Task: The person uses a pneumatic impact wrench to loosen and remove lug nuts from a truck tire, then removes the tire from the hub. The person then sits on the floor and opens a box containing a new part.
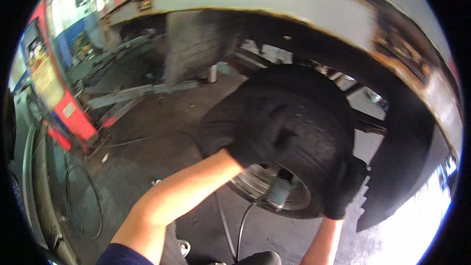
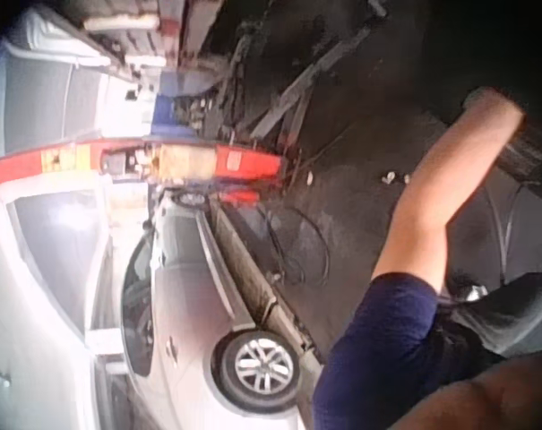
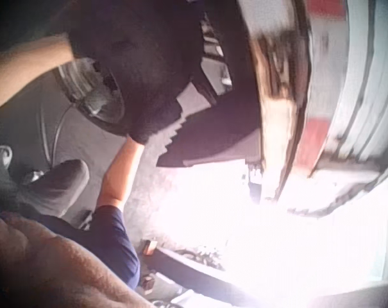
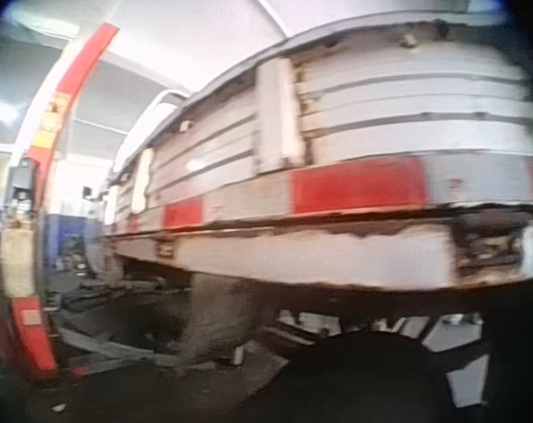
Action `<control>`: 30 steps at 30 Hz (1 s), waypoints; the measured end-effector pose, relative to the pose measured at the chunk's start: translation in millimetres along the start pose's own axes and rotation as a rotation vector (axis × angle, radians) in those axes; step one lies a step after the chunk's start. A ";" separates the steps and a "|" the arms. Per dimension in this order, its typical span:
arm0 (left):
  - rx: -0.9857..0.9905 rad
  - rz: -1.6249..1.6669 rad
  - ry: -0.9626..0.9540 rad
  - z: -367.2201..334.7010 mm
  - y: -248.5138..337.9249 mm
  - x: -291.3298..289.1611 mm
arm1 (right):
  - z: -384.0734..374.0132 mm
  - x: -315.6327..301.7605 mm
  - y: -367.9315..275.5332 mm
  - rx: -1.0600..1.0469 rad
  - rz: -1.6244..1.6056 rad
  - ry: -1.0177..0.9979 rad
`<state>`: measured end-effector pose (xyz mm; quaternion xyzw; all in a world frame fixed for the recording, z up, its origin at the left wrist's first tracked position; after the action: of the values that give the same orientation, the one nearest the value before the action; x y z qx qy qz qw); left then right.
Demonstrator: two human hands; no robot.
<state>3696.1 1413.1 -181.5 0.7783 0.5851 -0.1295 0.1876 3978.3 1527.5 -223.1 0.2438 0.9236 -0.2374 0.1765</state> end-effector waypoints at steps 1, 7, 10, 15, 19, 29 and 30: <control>0.003 0.037 -0.002 -0.1 -0.7 1.2 | 0.3 2.5 7.4 -0.021 0.015 -0.002; -0.092 0.268 0.050 3.0 -1.6 3.9 | 0.4 10.9 75.7 -0.344 0.998 -0.192; -0.083 0.270 0.112 4.3 -1.4 1.8 | -1.7 8.3 127.8 -0.308 1.028 -0.295; 0.011 0.375 0.211 1.4 -4.9 -17.9 | -1.0 13.3 220.0 -0.082 0.884 -0.401; -0.019 0.470 -0.144 -18.8 -15.4 -48.2 | 1.5 5.7 206.5 -0.354 1.460 -0.362; -0.071 0.209 -0.507 -91.9 -86.2 -68.1 | -19.6 6.7 0.4 0.007 0.620 -0.041; -0.041 0.237 -0.500 -92.6 -87.9 -60.6 | -18.3 6.8 -4.1 0.040 0.517 0.010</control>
<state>3593.0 1423.4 -85.4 0.7812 0.4281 -0.2828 0.3558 3966.7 1536.4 -209.6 0.4765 0.8265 -0.2015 0.2220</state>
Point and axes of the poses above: each hand's wrist, its own z-axis away from the middle knuckle, its own x-axis out of the palm, y = z × x, the point moved 2 cm from there along -z, towards the middle knuckle, and after that the axes turned 2 degrees about x, right-handed, at the moved point
